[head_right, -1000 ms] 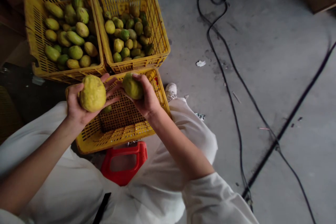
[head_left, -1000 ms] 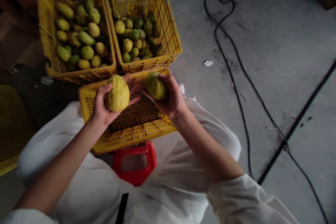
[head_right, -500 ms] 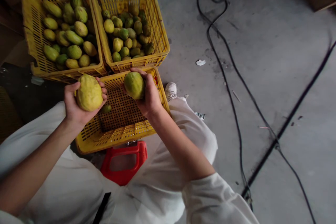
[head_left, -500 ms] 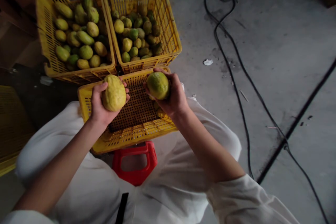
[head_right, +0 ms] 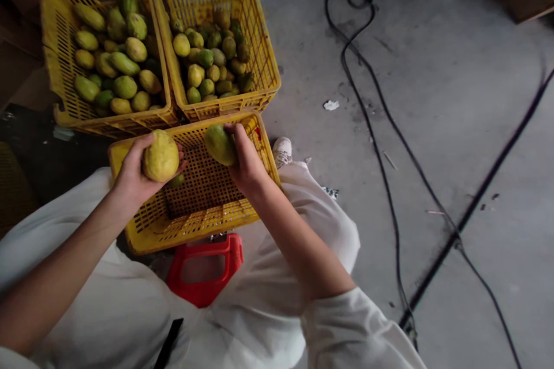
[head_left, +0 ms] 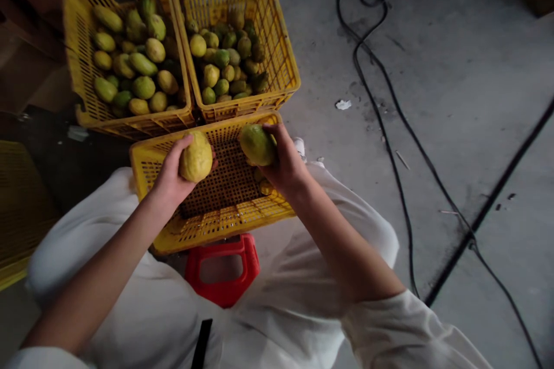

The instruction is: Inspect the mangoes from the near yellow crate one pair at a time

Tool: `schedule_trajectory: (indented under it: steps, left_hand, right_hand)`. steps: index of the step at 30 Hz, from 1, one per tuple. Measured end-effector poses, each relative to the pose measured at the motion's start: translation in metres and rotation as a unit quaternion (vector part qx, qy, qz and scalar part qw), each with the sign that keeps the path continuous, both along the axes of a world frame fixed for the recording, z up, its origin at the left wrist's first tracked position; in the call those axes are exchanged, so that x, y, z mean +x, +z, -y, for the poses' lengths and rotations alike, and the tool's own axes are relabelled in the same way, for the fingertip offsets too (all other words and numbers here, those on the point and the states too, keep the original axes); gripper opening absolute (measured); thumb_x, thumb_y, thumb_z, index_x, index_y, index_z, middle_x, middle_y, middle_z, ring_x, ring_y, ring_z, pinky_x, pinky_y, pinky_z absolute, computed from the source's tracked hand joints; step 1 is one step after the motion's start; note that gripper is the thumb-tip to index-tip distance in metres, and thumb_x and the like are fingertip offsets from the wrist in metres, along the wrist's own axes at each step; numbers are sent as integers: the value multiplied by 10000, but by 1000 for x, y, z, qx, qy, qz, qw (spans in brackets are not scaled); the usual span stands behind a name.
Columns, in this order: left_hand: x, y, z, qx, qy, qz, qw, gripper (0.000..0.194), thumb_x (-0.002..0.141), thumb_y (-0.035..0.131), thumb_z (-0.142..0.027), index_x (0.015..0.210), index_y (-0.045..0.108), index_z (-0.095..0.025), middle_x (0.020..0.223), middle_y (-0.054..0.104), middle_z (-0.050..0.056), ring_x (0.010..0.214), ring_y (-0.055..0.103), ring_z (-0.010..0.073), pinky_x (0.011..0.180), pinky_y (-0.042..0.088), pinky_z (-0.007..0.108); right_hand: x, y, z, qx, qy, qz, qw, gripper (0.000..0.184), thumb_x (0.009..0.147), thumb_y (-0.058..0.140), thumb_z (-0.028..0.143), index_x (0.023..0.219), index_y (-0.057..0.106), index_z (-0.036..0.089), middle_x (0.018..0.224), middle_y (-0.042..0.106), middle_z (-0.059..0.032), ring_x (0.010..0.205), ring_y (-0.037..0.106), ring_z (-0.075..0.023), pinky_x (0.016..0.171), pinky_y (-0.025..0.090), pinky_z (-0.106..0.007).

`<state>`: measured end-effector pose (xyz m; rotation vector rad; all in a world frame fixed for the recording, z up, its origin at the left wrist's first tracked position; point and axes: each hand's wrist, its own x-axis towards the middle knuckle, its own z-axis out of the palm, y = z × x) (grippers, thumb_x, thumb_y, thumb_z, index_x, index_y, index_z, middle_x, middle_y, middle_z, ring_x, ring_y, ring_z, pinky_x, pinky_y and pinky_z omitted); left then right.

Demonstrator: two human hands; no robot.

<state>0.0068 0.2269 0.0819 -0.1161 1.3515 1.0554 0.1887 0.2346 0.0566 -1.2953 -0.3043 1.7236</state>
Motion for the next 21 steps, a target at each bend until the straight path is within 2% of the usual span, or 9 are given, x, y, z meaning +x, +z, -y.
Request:
schedule_trajectory:
  steps: [3,6,8,11,15,18,21]
  left_hand:
    - [-1,-1,1,-30,-24,-6,999,88,999,696,-322,1046,726,-253,801,757,35,846,797,261,826,690,384]
    - [-1,0,4,-34,-34,-9,999,16,976,719,-234,991,716,-233,814,766,31,700,750,192,797,683,345]
    - [-1,1,4,-36,-39,-3,999,25,984,695,-210,975,716,-220,827,782,41,676,740,172,769,673,314]
    - [-3,0,4,-51,-45,7,998,151,1037,630,-305,978,727,-207,819,792,56,656,734,175,670,645,281]
    - [-11,-6,4,-109,-32,9,994,320,1088,512,-416,1007,733,-199,759,758,55,587,699,182,592,638,292]
    - [-18,-14,9,-144,-4,27,989,269,1067,555,-405,1062,726,-197,740,733,36,579,706,190,579,656,311]
    - [-24,-21,17,-176,12,40,983,206,1033,614,-373,1071,717,-199,747,726,35,554,691,185,513,628,288]
  right_hand:
    - [0,2,0,8,25,14,1000,227,889,818,460,932,669,295,964,787,-8,1161,781,-253,883,706,-348]
    - [1,2,-1,-15,31,-14,999,314,834,889,409,1024,675,281,956,798,-12,1081,796,-246,895,715,-376]
    - [1,-2,0,-37,26,-38,998,337,838,893,413,1052,673,274,932,793,-15,1031,802,-242,880,718,-374]
    - [0,-16,2,-96,20,-101,990,278,906,819,458,1043,662,274,911,781,-26,985,802,-242,831,723,-376]
    - [-7,-37,13,-208,18,-181,961,236,998,650,491,1038,638,259,931,768,-59,971,788,-259,760,729,-418]
    - [-11,-48,19,-257,-6,-170,951,192,1009,603,449,1020,626,259,945,758,-63,1019,771,-268,804,729,-468]
    - [-13,-49,9,-244,-23,-138,960,174,965,654,451,983,631,279,958,758,-43,1119,746,-285,906,712,-524]
